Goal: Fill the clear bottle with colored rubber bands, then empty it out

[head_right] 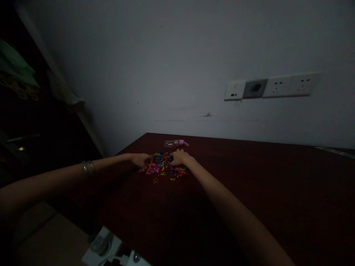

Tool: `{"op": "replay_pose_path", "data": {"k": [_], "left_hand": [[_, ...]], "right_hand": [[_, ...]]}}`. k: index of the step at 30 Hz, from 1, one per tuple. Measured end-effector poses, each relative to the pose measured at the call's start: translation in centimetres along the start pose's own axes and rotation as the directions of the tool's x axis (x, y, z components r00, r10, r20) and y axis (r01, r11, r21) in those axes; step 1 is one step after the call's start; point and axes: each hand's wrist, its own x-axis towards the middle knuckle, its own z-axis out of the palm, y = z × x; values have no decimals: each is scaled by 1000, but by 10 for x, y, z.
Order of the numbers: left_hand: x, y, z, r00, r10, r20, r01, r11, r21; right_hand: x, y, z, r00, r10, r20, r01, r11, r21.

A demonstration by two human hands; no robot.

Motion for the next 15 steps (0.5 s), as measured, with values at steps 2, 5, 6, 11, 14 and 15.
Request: {"op": "replay_pose_path", "data": {"k": [2,5,6,11,14,15], "left_hand": [[1,3,1,999,7,-32,-8,1000,-19],[1,7,0,992,-30,-119,14,991,-133],[1,9,-1,988,-57,-144,29,981,-192],[5,16,-7,951,-144,-272,-12,865,-502],[9,17,-11,933,-165,-321,-60,807,-588],[10,17,-13,925,-176,-336,-68,794,-604]], "right_hand": [[0,0,7,1000,-2,-29,1,1000,-3],[2,0,11,995,-66,-71,72,994,86],[3,0,11,994,-78,-80,87,991,106],[11,-3,0,973,-116,-201,180,925,336],[15,-3,-8,959,-116,-259,248,784,569],[16,-3,-10,957,-114,-265,260,739,622]]}}
